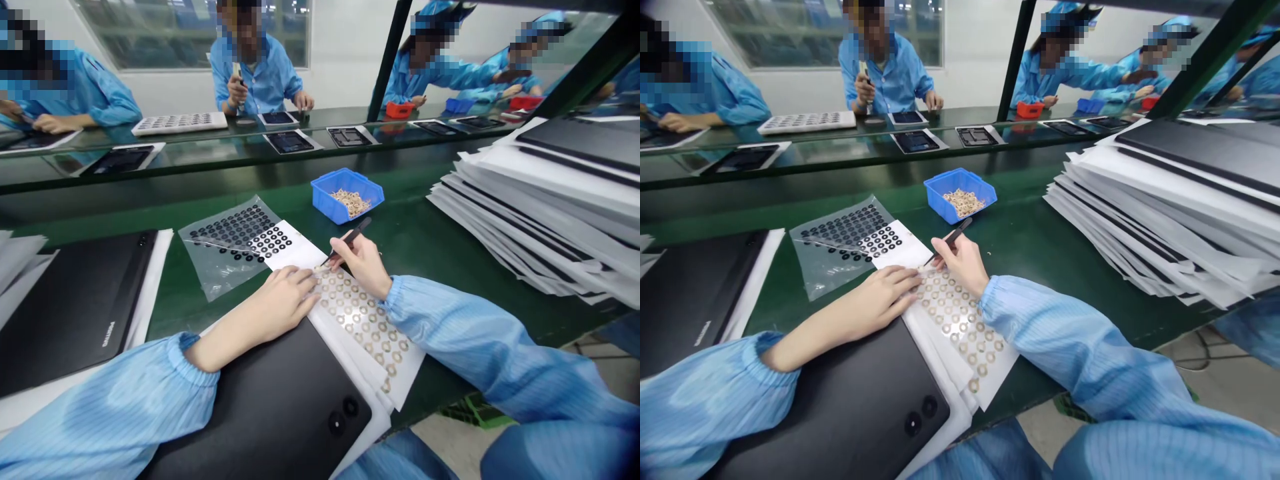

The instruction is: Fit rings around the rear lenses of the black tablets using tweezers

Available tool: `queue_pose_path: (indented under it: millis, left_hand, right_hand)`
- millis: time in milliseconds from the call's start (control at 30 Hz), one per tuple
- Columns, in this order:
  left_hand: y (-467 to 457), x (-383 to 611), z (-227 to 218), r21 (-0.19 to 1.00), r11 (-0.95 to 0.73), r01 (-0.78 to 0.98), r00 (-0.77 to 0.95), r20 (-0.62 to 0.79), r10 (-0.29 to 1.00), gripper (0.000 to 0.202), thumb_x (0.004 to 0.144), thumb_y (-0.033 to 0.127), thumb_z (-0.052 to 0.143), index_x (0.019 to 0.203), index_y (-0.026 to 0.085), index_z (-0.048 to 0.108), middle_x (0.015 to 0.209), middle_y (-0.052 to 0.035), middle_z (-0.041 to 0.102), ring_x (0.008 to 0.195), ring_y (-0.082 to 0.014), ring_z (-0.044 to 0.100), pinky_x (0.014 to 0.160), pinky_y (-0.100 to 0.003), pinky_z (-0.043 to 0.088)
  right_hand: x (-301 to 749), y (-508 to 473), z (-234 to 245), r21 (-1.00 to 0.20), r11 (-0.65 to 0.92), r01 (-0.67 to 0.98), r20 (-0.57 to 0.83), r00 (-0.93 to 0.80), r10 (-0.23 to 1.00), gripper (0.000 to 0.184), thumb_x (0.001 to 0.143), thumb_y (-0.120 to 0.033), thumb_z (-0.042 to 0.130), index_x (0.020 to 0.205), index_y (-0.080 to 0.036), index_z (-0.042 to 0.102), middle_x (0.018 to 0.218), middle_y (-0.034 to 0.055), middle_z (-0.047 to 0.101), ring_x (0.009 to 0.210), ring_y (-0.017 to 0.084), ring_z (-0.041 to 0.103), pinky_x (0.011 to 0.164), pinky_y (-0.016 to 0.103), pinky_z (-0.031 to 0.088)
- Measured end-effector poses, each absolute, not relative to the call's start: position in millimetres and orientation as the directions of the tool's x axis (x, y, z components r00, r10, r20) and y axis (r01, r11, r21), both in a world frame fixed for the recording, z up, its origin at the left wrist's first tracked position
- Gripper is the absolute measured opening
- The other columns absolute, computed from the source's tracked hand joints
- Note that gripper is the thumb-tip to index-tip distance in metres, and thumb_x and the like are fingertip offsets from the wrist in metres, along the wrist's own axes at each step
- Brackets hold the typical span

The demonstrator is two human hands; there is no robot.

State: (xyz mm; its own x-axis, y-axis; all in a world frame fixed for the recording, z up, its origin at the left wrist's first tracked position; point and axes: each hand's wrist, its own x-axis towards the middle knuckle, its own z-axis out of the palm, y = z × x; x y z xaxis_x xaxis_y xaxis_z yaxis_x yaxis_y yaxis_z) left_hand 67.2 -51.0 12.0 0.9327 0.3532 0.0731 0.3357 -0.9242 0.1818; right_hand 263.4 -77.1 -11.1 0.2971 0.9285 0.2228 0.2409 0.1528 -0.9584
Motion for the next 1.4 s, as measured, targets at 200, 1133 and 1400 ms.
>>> queue_pose_path:
  millis: [200, 1133, 1400]
  left_hand:
    - [-39, 68, 5, 0.159, -0.938, 0.308, 0.942, 0.084, 0.324, 0.044, 0.099, 0.036, 0.029, 0.123, 0.011, 0.055, 0.128, -0.0131, 0.054, 0.118, -0.0281, 0.046, 0.103, -0.046, 0.035]
    - [-165, 9, 18, 0.164, -0.986, 0.037, 0.977, 0.201, 0.07, 0.033, 0.092, 0.024, 0.048, 0.123, 0.017, 0.057, 0.118, -0.0078, 0.061, 0.123, -0.0284, 0.044, 0.114, -0.052, 0.021]
    - [-168, 8, 15, 0.192, -0.98, 0.051, 0.977, 0.193, 0.088, 0.035, 0.09, 0.021, 0.052, 0.124, 0.016, 0.055, 0.115, -0.0063, 0.062, 0.122, -0.0283, 0.045, 0.115, -0.052, 0.018]
  right_hand:
    - [244, -157, 23, -0.998, 0.036, 0.053, 0.046, 0.208, 0.977, 0.031, 0.08, -0.045, 0.062, 0.071, -0.019, 0.048, 0.051, -0.0029, 0.059, 0.042, 0.012, 0.059, 0.043, 0.023, 0.051]
    - [199, -247, -18, -0.991, 0.054, -0.122, 0.003, 0.389, 0.921, 0.019, 0.092, -0.033, 0.05, 0.078, -0.021, 0.047, 0.045, -0.0065, 0.052, 0.035, 0.01, 0.052, 0.036, 0.021, 0.043]
    - [200, -247, -17, -0.994, 0.1, -0.032, 0.08, 0.383, 0.92, 0.015, 0.093, -0.026, 0.048, 0.078, -0.022, 0.046, 0.052, -0.0061, 0.05, 0.036, 0.009, 0.052, 0.035, 0.022, 0.042]
